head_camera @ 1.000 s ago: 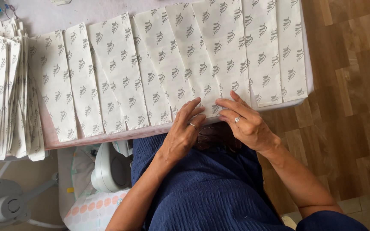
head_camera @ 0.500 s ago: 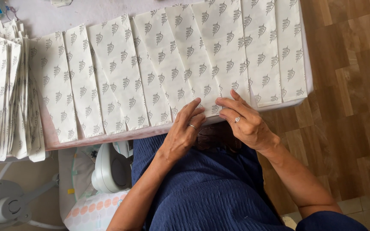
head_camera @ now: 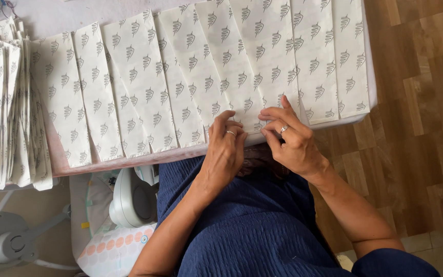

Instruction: The person is organizing and folding printed paper strips, likely for packaging or bag assembly.

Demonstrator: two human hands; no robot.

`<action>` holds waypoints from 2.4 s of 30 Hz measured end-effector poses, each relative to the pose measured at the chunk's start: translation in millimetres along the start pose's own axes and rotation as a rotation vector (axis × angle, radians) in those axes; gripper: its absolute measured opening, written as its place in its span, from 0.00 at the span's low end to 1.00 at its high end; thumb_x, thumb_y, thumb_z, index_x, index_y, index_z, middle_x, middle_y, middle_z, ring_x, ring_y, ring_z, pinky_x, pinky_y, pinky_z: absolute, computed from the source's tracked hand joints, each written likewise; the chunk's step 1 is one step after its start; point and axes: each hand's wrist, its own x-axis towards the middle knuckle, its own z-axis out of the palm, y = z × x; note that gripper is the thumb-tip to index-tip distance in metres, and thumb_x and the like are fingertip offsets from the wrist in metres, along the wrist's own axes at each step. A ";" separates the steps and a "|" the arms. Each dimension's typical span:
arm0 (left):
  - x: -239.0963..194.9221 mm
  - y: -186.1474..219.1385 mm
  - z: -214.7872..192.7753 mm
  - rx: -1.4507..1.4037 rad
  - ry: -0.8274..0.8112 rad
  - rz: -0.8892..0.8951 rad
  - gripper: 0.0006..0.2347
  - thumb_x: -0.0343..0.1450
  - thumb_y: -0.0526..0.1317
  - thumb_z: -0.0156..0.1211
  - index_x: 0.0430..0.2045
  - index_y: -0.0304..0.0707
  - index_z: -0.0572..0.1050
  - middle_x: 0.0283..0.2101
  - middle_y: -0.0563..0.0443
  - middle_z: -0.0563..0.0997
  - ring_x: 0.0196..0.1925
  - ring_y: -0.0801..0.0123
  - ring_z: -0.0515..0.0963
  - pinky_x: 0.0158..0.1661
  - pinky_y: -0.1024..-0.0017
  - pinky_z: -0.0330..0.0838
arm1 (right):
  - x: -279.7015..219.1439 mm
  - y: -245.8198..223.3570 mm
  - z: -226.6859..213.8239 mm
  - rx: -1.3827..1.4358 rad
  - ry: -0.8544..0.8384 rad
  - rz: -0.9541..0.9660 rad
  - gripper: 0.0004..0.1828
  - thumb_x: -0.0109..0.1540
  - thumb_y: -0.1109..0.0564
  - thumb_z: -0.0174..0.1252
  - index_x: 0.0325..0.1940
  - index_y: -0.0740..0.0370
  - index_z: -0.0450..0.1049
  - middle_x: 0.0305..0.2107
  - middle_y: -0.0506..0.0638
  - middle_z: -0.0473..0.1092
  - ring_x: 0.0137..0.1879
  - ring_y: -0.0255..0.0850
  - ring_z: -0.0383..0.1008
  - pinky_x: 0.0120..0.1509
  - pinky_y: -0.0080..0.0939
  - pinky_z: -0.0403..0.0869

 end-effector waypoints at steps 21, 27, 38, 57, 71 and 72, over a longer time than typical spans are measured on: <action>12.1 20.7 10.1 -0.064 -0.016 -0.335 0.19 0.70 0.40 0.67 0.49 0.39 0.65 0.53 0.43 0.68 0.38 0.60 0.83 0.58 0.56 0.68 | 4.0 -7.7 -2.7 0.076 -0.024 0.187 0.10 0.60 0.70 0.66 0.43 0.65 0.75 0.42 0.53 0.76 0.54 0.49 0.79 0.79 0.58 0.56; 10.9 17.2 2.3 -0.134 -0.075 -0.332 0.12 0.75 0.30 0.56 0.51 0.37 0.64 0.49 0.43 0.67 0.41 0.52 0.82 0.57 0.52 0.70 | 10.5 -12.5 -7.7 0.069 -0.039 0.177 0.11 0.59 0.72 0.67 0.43 0.65 0.75 0.42 0.53 0.76 0.53 0.48 0.79 0.79 0.57 0.58; -23.2 -6.6 -47.9 -0.089 0.097 -0.052 0.11 0.70 0.28 0.64 0.45 0.31 0.72 0.54 0.38 0.75 0.59 0.44 0.77 0.63 0.51 0.68 | 10.9 -42.6 29.3 0.021 -0.014 -0.037 0.10 0.61 0.70 0.64 0.46 0.67 0.79 0.52 0.54 0.74 0.60 0.48 0.77 0.78 0.52 0.62; -28.2 -23.0 -46.1 -0.172 0.198 -0.126 0.03 0.70 0.29 0.66 0.27 0.27 0.79 0.47 0.41 0.81 0.59 0.51 0.79 0.64 0.53 0.70 | 6.7 -30.7 45.8 0.017 -0.029 -0.058 0.06 0.64 0.62 0.63 0.34 0.68 0.77 0.45 0.52 0.78 0.53 0.44 0.80 0.82 0.52 0.54; -9.5 -8.0 -61.3 -0.329 0.120 -0.480 0.10 0.64 0.22 0.66 0.28 0.31 0.70 0.48 0.39 0.72 0.49 0.42 0.83 0.52 0.51 0.78 | 16.0 -32.3 47.2 0.086 -0.056 0.136 0.11 0.58 0.66 0.71 0.41 0.64 0.77 0.43 0.53 0.74 0.54 0.50 0.78 0.82 0.57 0.50; -10.1 -7.2 -64.0 -0.344 0.110 -0.482 0.11 0.65 0.21 0.64 0.30 0.32 0.69 0.48 0.40 0.72 0.49 0.42 0.84 0.53 0.51 0.77 | 14.1 -30.1 45.5 0.125 -0.063 0.144 0.09 0.59 0.69 0.69 0.40 0.64 0.78 0.42 0.52 0.75 0.55 0.48 0.79 0.83 0.55 0.47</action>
